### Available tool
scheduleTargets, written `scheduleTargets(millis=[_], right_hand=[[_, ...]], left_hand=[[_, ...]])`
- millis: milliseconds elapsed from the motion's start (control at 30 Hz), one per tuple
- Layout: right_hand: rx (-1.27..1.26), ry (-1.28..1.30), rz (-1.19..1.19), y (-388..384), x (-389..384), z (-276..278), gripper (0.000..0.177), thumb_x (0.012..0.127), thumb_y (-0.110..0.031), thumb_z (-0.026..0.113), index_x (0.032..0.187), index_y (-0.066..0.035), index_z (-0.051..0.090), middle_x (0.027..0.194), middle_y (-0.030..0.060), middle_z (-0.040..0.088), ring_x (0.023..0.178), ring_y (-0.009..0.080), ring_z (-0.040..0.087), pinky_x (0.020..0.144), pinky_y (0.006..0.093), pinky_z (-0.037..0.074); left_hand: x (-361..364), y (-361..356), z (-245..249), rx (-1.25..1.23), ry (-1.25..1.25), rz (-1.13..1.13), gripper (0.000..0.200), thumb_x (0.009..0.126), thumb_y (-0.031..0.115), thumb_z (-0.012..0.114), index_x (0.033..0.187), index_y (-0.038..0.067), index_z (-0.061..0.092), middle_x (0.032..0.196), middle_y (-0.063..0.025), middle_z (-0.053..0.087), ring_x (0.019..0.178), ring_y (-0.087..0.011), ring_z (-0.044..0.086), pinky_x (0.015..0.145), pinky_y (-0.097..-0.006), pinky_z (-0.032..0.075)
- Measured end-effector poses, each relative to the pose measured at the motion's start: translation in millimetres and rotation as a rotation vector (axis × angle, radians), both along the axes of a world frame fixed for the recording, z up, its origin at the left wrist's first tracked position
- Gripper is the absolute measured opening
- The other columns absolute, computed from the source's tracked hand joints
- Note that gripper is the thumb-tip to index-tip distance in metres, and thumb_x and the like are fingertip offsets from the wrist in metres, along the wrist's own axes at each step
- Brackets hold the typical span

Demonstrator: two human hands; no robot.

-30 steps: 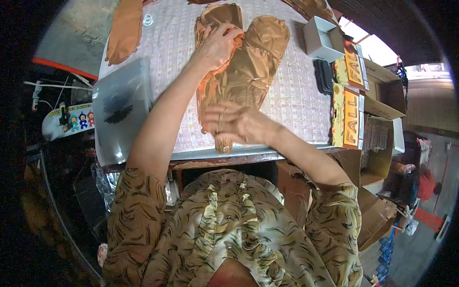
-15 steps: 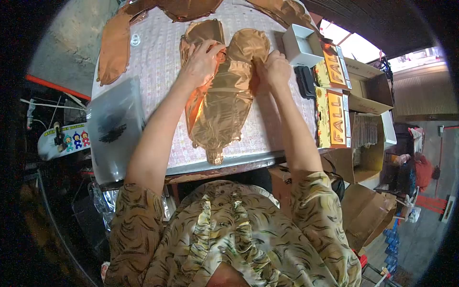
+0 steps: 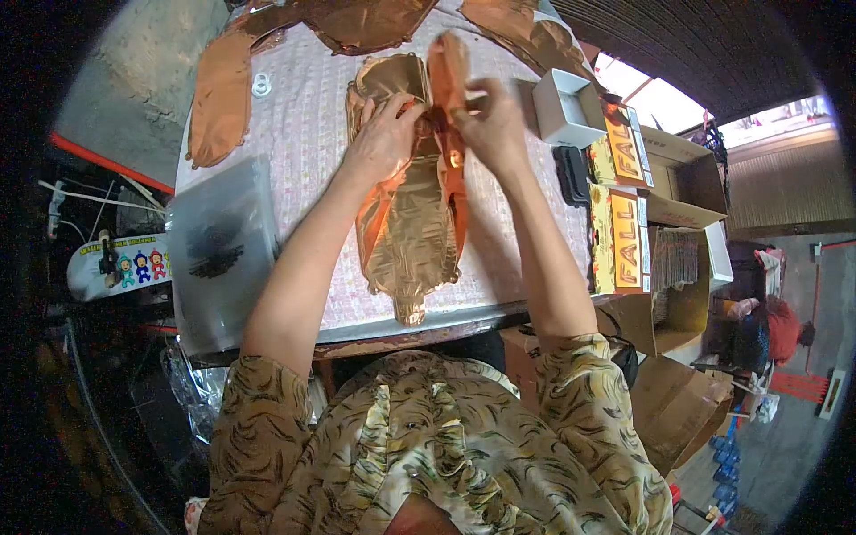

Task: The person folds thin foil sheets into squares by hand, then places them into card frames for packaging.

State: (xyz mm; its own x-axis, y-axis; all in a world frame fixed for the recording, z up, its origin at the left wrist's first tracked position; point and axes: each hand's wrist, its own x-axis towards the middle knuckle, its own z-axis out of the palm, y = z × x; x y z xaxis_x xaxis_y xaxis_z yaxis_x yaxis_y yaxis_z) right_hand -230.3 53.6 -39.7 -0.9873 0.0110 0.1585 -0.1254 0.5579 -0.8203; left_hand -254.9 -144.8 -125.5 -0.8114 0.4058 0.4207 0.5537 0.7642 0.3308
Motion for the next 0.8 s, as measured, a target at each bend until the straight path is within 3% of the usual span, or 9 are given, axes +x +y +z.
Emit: scheduleTargets(millis=[133, 200, 267, 333, 433, 467, 533, 600, 800], right_hand=[[-0.429, -0.089, 0.392, -25.8, 23.5, 26.1, 0.062, 0.097, -0.006, 0.068, 0.151, 0.007, 0.040, 0.124, 0.0206, 0.069, 0.098, 0.0226, 0.073, 0.087, 0.0342, 0.060], [-0.966, -0.092, 0.415, -10.2, 25.1, 17.3, 0.060, 0.101, -0.009, 0.063, 0.154, 0.006, 0.038, 0.135, 0.0214, 0.065, 0.111, 0.0229, 0.070, 0.096, 0.0348, 0.058], [-0.404, 0.201, 0.153, 21.4, 4.7, -36.2, 0.052, 0.104, -0.009, 0.055, 0.153, 0.002, 0.042, 0.142, 0.0160, 0.063, 0.127, 0.0256, 0.063, 0.111, 0.0344, 0.047], [0.215, 0.062, 0.088, 58.9, 4.2, -84.1, 0.051, 0.106, -0.015, 0.052, 0.155, -0.005, 0.043, 0.149, 0.0162, 0.057, 0.140, 0.0310, 0.052, 0.120, 0.0436, 0.035], [0.574, 0.159, 0.037, 23.8, 34.8, -73.0, 0.051, 0.108, -0.025, 0.048, 0.156, -0.009, 0.043, 0.159, 0.0152, 0.047, 0.151, 0.0345, 0.036, 0.125, 0.0521, 0.020], [0.558, 0.180, 0.099, 23.7, 34.3, -83.3, 0.051, 0.109, -0.031, 0.043, 0.157, -0.012, 0.043, 0.166, 0.0121, 0.036, 0.155, 0.0372, 0.026, 0.126, 0.0567, 0.009], [0.658, 0.145, 0.086, 7.1, 35.3, -85.3, 0.057, 0.107, -0.035, 0.039, 0.158, -0.009, 0.038, 0.167, 0.0134, 0.032, 0.155, 0.0371, 0.026, 0.126, 0.0547, 0.013], [0.679, 0.144, 0.075, -6.5, 37.4, -83.5, 0.057, 0.108, -0.036, 0.036, 0.159, -0.009, 0.036, 0.167, 0.0133, 0.032, 0.155, 0.0375, 0.026, 0.126, 0.0549, 0.013], [0.657, 0.160, 0.076, -39.5, 44.8, -84.3, 0.059, 0.110, -0.037, 0.035, 0.161, -0.007, 0.030, 0.168, 0.0127, 0.029, 0.156, 0.0382, 0.023, 0.126, 0.0576, 0.011]], left_hand=[[2.3, -4.0, 6.2, 0.110, -0.186, -0.082, 0.048, 0.095, 0.012, 0.056, 0.142, 0.012, 0.057, 0.151, -0.0174, 0.048, 0.138, -0.0361, 0.048, 0.123, -0.0511, 0.029], [-3.7, 1.0, -0.9, 0.117, -0.286, -0.026, 0.048, 0.092, 0.008, 0.054, 0.139, 0.003, 0.058, 0.151, -0.0236, 0.049, 0.139, -0.0384, 0.047, 0.122, -0.0446, 0.032], [-28.2, 6.1, -47.3, 0.108, -0.354, 0.143, 0.048, 0.090, 0.005, 0.051, 0.137, 0.001, 0.060, 0.135, -0.0249, 0.063, 0.130, -0.0408, 0.055, 0.123, -0.0514, 0.025], [-27.2, 3.9, -42.4, 0.211, -0.397, 0.145, 0.049, 0.086, 0.004, 0.052, 0.133, 0.000, 0.064, 0.130, -0.0281, 0.064, 0.125, -0.0445, 0.058, 0.124, -0.0529, 0.023], [-12.9, 2.0, -5.7, 0.216, -0.536, 0.151, 0.050, 0.084, 0.004, 0.054, 0.133, 0.000, 0.065, 0.135, -0.0298, 0.061, 0.134, -0.0437, 0.050, 0.125, -0.0529, 0.022], [-13.0, 1.4, -0.9, 0.142, -0.610, 0.137, 0.053, 0.085, 0.005, 0.054, 0.138, 0.001, 0.061, 0.141, -0.0287, 0.057, 0.139, -0.0424, 0.045, 0.125, -0.0517, 0.022], [-11.7, 0.0, -3.0, 0.057, -0.678, 0.114, 0.057, 0.086, 0.006, 0.054, 0.143, 0.002, 0.056, 0.147, -0.0276, 0.052, 0.144, -0.0411, 0.040, 0.125, -0.0506, 0.022], [-6.5, -6.5, -12.5, 0.090, -0.208, -0.024, 0.062, 0.090, 0.013, 0.057, 0.151, 0.005, 0.047, 0.156, -0.0228, 0.044, 0.148, -0.0393, 0.034, 0.125, -0.0488, 0.024], [-7.6, -9.9, -29.1, 0.308, -0.116, -0.079, 0.060, 0.097, 0.026, 0.058, 0.154, 0.011, 0.044, 0.162, -0.0194, 0.037, 0.149, -0.0386, 0.033, 0.124, -0.0453, 0.029]])
